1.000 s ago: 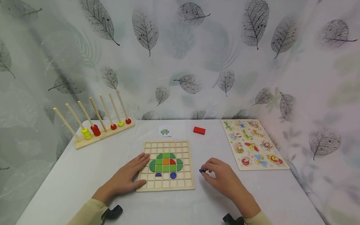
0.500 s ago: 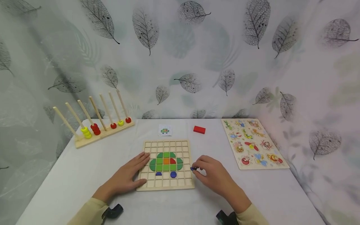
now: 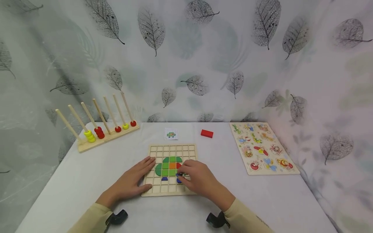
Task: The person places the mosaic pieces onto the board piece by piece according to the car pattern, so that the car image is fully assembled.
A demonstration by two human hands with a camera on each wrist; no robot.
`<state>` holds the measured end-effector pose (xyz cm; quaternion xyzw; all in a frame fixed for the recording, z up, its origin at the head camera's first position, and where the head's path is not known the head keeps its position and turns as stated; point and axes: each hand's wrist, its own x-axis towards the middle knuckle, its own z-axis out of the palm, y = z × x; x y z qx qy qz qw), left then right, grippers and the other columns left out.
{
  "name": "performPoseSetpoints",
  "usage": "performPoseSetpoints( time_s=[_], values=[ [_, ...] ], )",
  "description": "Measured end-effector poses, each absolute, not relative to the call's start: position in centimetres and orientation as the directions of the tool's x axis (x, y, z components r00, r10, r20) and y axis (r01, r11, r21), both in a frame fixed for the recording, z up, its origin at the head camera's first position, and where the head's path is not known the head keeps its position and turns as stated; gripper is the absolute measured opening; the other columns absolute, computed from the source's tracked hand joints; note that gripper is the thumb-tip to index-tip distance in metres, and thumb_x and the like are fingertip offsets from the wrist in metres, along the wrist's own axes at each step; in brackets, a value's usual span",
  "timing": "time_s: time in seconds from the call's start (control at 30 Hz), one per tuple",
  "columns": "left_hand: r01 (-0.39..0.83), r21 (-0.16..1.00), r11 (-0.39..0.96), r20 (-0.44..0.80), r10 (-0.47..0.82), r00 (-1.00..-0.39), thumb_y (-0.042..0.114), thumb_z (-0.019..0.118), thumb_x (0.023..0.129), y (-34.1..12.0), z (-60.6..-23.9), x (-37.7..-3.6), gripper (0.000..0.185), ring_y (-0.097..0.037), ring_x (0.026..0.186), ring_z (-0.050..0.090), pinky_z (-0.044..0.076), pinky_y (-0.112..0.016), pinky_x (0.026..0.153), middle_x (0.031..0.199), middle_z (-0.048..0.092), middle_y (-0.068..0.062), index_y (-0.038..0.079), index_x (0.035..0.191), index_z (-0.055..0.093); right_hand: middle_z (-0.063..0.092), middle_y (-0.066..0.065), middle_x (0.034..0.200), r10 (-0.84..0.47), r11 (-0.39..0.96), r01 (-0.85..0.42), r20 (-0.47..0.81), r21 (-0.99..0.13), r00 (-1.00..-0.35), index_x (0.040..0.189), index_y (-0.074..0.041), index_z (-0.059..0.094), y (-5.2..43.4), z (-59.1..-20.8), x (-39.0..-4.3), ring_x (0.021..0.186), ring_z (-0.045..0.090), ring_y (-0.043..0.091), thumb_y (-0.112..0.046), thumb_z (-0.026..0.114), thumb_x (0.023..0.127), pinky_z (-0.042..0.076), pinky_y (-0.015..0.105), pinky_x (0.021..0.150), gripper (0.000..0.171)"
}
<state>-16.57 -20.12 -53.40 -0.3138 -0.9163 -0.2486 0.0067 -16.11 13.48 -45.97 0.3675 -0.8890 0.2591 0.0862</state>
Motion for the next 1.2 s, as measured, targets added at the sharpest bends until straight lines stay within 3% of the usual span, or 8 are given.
performPoseSetpoints(
  time_s=[0.17, 0.5, 0.83, 1.2],
  values=[
    [0.579, 0.446, 0.682, 0.165, 0.574, -0.802, 0.057, 0.064, 0.101, -20.1, -53.4, -16.5, 0.089, -0.023, 0.165, 0.018, 0.03, -0.053, 0.127, 0.178, 0.027, 0.0, 0.008, 0.17, 0.037, 0.068, -0.014, 0.096, -0.637, 0.568, -0.719, 0.339, -0.401, -0.692, 0.1, -0.022, 0.081, 11.7, -46.3, -16.4, 0.087, 0.062, 0.006, -0.018, 0.09, 0.091, 0.057, 0.025, 0.076, 0.014],
    [0.581, 0.446, 0.681, 0.163, 0.576, -0.801, 0.058, 0.064, 0.101, -20.2, -53.6, -16.6, 0.088, -0.026, 0.165, 0.02, 0.031, -0.056, 0.126, 0.177, 0.03, -0.001, 0.008, 0.169, 0.039, 0.07, -0.013, 0.097, -0.637, 0.624, -0.68, 0.252, -0.386, -0.728, 0.103, -0.022, 0.083, 9.8, -47.5, -16.6, 0.087, 0.061, 0.004, -0.025, 0.087, 0.094, 0.056, 0.026, 0.077, 0.011],
    [0.582, 0.449, 0.678, 0.172, 0.573, -0.801, 0.058, 0.065, 0.1, -20.1, -53.4, -16.6, 0.089, -0.025, 0.165, 0.02, 0.032, -0.056, 0.126, 0.177, 0.031, -0.002, 0.007, 0.168, 0.04, 0.068, -0.013, 0.089, -0.661, 0.654, -0.69, 0.209, -0.309, -0.721, 0.097, -0.022, 0.084, 8.2, -48.3, -16.6, 0.082, 0.059, 0.005, -0.024, 0.088, 0.092, 0.052, 0.023, 0.071, 0.007],
    [0.592, 0.445, 0.672, 0.183, 0.578, -0.795, 0.057, 0.065, 0.101, -20.2, -53.7, -16.7, 0.088, -0.025, 0.165, 0.02, 0.032, -0.055, 0.126, 0.177, 0.031, -0.002, 0.007, 0.168, 0.039, 0.071, -0.011, 0.086, -0.714, 0.627, -0.753, 0.238, -0.2, -0.658, 0.095, -0.022, 0.085, 7.2, -49.0, -16.7, 0.081, 0.064, 0.006, -0.022, 0.088, 0.091, 0.052, 0.022, 0.069, 0.004]
  ],
)
